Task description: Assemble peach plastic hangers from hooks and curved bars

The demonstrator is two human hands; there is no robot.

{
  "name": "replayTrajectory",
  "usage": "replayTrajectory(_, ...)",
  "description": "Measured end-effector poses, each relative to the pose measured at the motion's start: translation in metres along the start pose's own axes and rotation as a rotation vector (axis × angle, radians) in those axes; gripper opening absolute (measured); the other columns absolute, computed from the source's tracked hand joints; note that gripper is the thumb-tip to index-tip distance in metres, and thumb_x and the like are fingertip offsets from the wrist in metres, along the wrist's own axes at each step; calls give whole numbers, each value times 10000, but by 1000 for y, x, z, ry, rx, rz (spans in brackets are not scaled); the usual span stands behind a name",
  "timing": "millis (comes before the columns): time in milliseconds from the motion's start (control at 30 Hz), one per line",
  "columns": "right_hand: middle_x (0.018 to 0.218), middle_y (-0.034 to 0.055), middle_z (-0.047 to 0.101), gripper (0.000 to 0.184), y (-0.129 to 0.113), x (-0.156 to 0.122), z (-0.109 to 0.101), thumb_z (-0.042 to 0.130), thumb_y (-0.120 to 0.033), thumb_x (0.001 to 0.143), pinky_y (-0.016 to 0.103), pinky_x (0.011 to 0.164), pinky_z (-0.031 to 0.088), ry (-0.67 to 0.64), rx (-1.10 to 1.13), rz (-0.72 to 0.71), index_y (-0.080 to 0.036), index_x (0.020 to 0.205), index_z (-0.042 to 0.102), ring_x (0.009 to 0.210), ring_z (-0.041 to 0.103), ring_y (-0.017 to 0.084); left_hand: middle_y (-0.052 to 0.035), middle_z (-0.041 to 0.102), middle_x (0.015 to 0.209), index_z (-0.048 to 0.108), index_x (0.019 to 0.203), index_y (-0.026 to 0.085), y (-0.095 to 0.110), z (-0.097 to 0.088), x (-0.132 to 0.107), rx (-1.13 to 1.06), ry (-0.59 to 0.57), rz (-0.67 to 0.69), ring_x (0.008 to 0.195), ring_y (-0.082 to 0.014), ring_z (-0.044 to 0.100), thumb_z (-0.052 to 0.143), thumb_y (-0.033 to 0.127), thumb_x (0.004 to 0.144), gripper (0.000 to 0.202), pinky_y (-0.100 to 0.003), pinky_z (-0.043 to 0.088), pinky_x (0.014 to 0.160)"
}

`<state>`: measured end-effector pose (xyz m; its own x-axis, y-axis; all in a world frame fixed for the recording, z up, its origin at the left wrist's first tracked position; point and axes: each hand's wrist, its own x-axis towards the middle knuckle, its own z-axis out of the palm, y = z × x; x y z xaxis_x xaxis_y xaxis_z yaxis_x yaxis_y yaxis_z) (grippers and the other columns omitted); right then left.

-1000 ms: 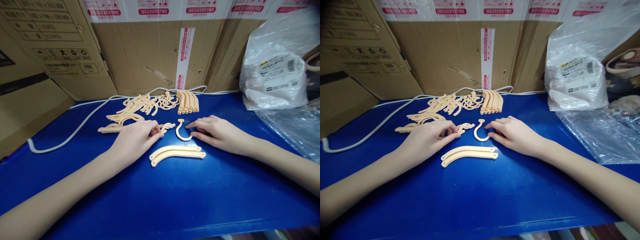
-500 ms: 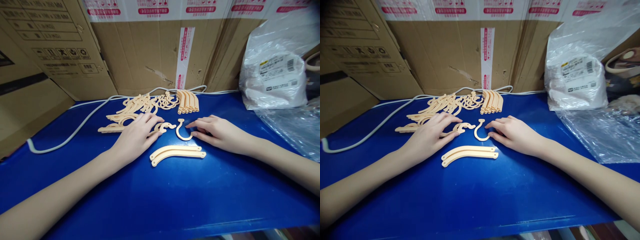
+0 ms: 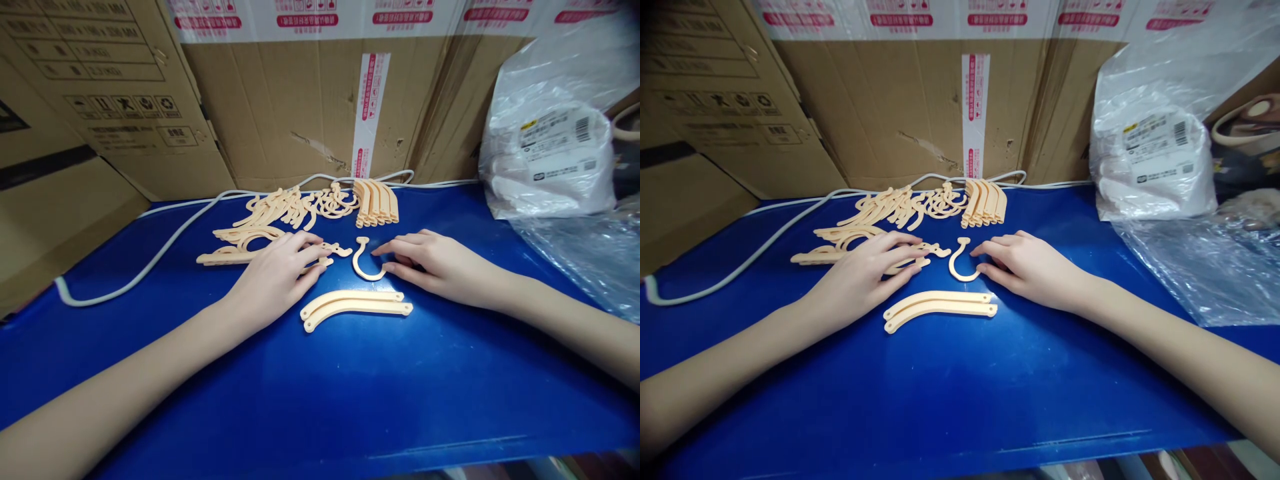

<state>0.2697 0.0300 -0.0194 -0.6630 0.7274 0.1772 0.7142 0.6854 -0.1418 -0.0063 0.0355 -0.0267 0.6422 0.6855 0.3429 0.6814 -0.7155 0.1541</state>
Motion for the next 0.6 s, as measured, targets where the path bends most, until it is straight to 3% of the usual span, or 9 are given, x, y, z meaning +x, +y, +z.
replayTrajectory(233,1100,59,691,298,1,0,1,413,-347,994,382,841,443,-5,1,6,-191,1178,588,965,651,202,-75,646,1188,657,1140,159,2,-3,-2,-18,-27,-19,1084,-225,594,473,293,970,283,-402,485,956)
replayTrajectory(400,1093,63,692,299,1,0,0,414,-346,993,388,839,444,-7,7,4,-190,1180,587,963,652,206,-70,635,1224,596,1253,183,2,-4,-2,6,-54,-9,1103,-233,582,435,293,985,332,-424,474,971)
replayTrajectory(600,1106,82,691,301,-1,0,-1,407,-345,993,400,836,446,-10,15,7,-190,1178,587,969,653,220,-95,603,1241,596,1261,167,3,-4,-1,62,-83,31,1116,-245,565,438,263,976,340,-424,472,961)
